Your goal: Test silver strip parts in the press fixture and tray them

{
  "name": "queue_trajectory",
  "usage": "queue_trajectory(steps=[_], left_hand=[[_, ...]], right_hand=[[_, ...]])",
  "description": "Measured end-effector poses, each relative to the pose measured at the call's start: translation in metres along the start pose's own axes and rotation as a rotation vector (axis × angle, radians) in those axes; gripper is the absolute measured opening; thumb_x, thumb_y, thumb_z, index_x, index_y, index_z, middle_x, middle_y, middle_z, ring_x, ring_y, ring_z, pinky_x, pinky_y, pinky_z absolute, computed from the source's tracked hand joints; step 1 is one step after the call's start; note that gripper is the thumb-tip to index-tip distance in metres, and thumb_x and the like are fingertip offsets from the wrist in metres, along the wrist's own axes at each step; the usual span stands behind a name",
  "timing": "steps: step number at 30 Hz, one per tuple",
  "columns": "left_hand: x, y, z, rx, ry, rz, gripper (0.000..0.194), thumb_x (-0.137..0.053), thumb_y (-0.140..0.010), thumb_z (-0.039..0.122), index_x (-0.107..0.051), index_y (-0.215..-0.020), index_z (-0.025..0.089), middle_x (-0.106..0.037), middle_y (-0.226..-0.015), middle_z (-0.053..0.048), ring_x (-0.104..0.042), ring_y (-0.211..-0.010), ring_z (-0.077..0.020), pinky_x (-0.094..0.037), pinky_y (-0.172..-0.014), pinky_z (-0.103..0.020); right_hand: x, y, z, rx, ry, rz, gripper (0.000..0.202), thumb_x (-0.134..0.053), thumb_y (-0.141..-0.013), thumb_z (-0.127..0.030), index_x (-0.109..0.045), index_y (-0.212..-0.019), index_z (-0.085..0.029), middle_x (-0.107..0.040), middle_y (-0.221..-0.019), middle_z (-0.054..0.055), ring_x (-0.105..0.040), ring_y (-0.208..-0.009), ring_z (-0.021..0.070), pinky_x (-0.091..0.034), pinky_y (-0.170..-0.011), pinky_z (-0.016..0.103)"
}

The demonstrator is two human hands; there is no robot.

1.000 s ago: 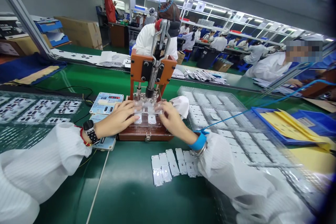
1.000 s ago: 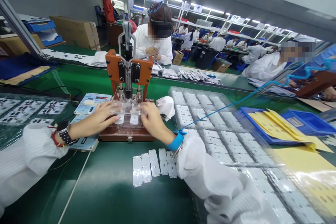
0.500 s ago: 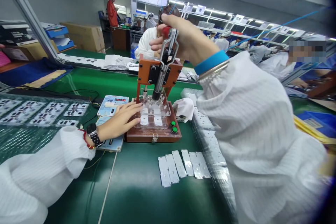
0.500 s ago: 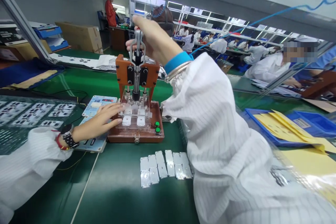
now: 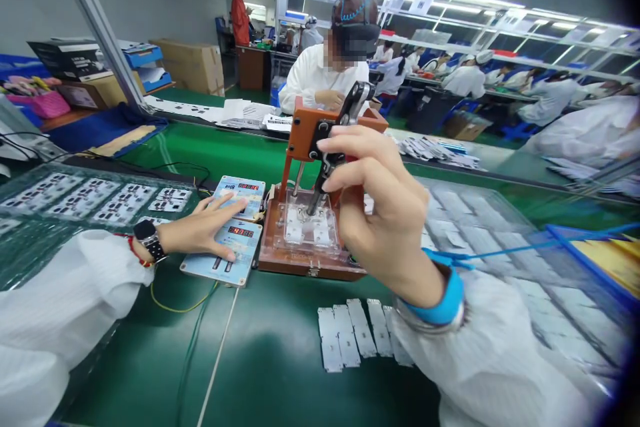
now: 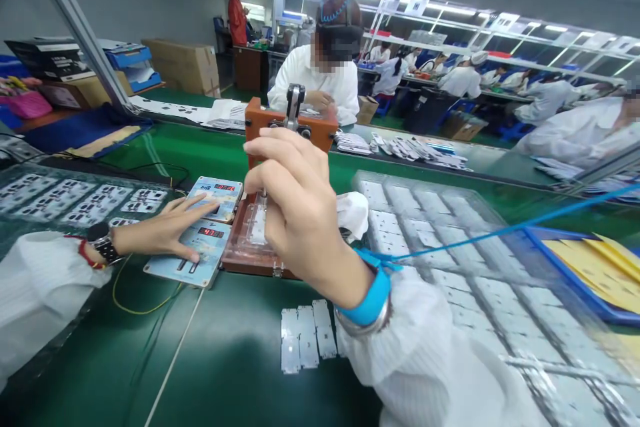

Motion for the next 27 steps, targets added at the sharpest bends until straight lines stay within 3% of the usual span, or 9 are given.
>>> queue_trajectory(steps=[4, 8, 13, 18, 23, 27], left_hand=[[-0.005, -0.001, 0.011, 0.021, -0.046, -0.077, 0.117, -0.065, -0.069, 0.073, -0.004, -0.155, 0.021, -0.006, -0.160, -0.011, 0.004, -0.145, -0.0394, -0.002, -0.114, -0.059], [-0.008, 0.005, 0.016, 0.000, -0.079, -0.040, 0.108, -0.064, -0.074, 0.069, -0.011, -0.154, 0.022, -0.010, -0.160, -0.011, 0.004, -0.146, -0.0363, -0.003, -0.115, -0.057], [-0.010, 0.010, -0.003, -0.023, -0.031, 0.086, 0.109, -0.065, -0.070, 0.074, -0.014, -0.154, 0.025, -0.012, -0.160, -0.013, -0.001, -0.146, -0.0371, -0.007, -0.115, -0.055], [-0.007, 0.009, -0.023, -0.010, 0.025, 0.015, 0.115, -0.073, -0.065, 0.069, -0.013, -0.153, 0.029, -0.015, -0.160, -0.013, -0.002, -0.145, -0.0421, -0.009, -0.113, -0.058], [0.008, 0.009, -0.008, 0.024, -0.017, -0.029, 0.112, -0.079, -0.064, 0.057, -0.017, -0.152, 0.027, -0.024, -0.157, -0.013, -0.004, -0.145, -0.0398, -0.010, -0.114, -0.055], [0.012, 0.009, 0.006, 0.017, -0.040, -0.055, 0.109, -0.076, -0.066, 0.060, -0.019, -0.152, 0.023, -0.026, -0.156, -0.014, -0.006, -0.146, -0.0385, -0.008, -0.113, -0.058]], right_hand=[[-0.005, 0.010, 0.007, -0.020, 0.000, 0.021, 0.028, -0.038, -0.080, 0.002, -0.053, -0.078, -0.022, -0.065, -0.098, 0.003, -0.058, -0.112, 0.0223, -0.049, -0.095, 0.049], [-0.008, 0.008, 0.008, -0.019, 0.001, 0.073, 0.027, -0.040, -0.079, 0.000, -0.055, -0.079, -0.023, -0.064, -0.097, 0.003, -0.059, -0.111, 0.0228, -0.048, -0.095, 0.049], [-0.011, 0.010, 0.009, 0.018, -0.006, 0.100, 0.028, -0.042, -0.077, 0.002, -0.055, -0.082, -0.023, -0.063, -0.096, 0.003, -0.059, -0.110, 0.0229, -0.050, -0.093, 0.048], [-0.012, 0.011, 0.010, 0.032, 0.014, 0.125, 0.026, -0.044, -0.077, 0.001, -0.056, -0.083, -0.022, -0.063, -0.095, 0.003, -0.061, -0.109, 0.0245, -0.050, -0.091, 0.048], [-0.012, 0.011, 0.009, 0.025, 0.038, 0.121, 0.025, -0.046, -0.076, 0.000, -0.057, -0.082, -0.022, -0.064, -0.094, 0.004, -0.062, -0.108, 0.0257, -0.050, -0.092, 0.049], [-0.012, 0.012, 0.011, 0.031, 0.049, 0.131, 0.025, -0.049, -0.076, -0.002, -0.059, -0.084, -0.023, -0.064, -0.095, 0.003, -0.062, -0.108, 0.0253, -0.051, -0.093, 0.047]])
Point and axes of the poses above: each hand's wrist, its own y-axis away from the middle knuckle, its own x-axis out of the back of the hand, z = x × y, the point moved 1 cm from there along -y, towards the middle knuckle
